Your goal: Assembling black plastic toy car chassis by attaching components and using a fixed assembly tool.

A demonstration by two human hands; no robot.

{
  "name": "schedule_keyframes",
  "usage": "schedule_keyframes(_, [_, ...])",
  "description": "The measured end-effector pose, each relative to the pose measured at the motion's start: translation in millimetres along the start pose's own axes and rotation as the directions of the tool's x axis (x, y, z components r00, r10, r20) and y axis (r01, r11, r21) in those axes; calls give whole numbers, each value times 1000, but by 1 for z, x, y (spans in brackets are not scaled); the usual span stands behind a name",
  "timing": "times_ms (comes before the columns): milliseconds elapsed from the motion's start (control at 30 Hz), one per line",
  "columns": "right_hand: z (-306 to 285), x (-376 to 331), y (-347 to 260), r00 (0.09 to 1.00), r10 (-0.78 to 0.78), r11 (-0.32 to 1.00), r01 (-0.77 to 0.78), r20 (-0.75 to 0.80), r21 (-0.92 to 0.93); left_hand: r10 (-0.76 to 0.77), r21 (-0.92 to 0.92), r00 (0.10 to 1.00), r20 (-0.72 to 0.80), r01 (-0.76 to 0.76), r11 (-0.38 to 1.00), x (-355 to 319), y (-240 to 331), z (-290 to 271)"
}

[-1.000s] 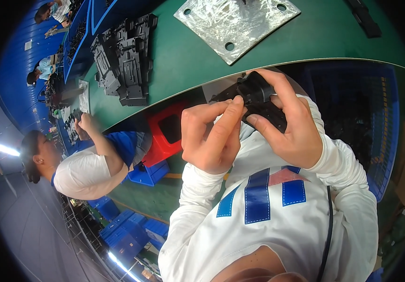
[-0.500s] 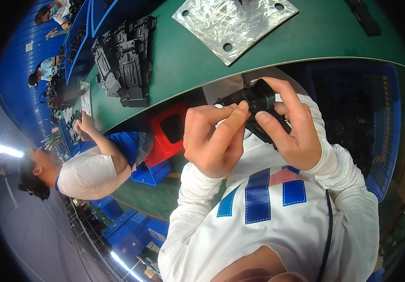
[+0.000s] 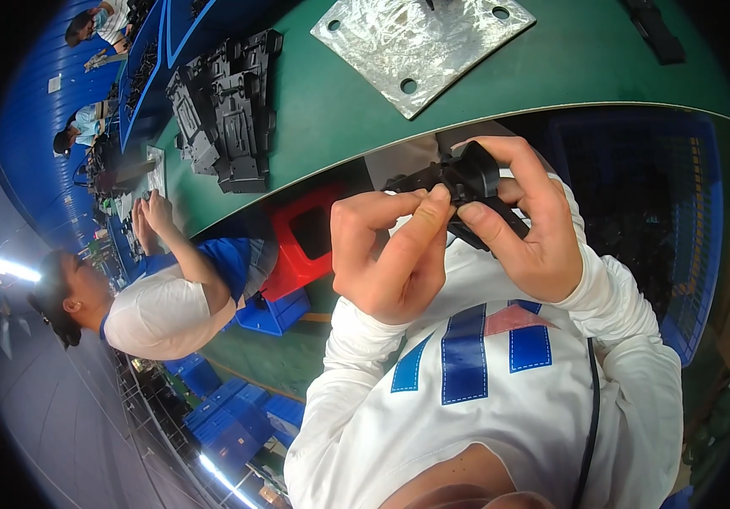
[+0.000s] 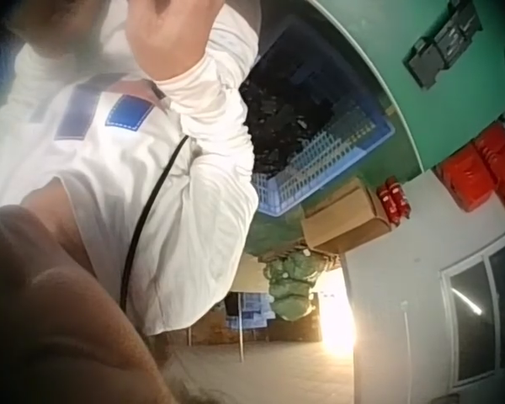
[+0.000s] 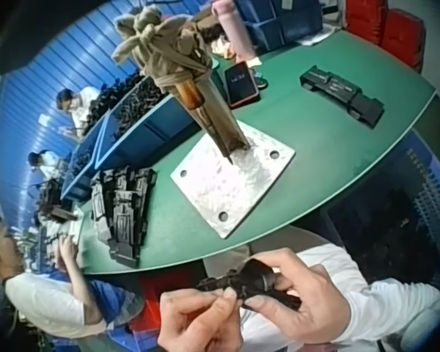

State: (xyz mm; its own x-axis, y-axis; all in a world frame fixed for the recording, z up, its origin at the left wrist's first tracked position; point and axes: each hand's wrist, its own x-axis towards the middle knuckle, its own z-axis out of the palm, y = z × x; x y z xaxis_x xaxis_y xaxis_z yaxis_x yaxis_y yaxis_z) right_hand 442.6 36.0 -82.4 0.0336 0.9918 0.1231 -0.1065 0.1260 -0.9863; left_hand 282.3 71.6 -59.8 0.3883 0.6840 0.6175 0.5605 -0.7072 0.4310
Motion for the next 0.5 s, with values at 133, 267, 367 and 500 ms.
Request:
schedule_keyframes(133, [-1,-2,-1,999,-4,999,3,33,52,20,-9,999,38,-19,1000,2,3,-3])
schedule_keyframes(267, [-1,-3,1,1000,-22,998,22,11,52,47,-30,996,75,-45,999,-1,0,-3])
schedule_keyframes(367, [-3,-1,0,998,-19,997,23,-56,76,59,-44,995,83,-55,997,-3,5,-1])
schedule_keyframes(500, [-3,2,-3,995,34,999,-36,-96,-14,89,1,991,97,-89,996,-2,14,0])
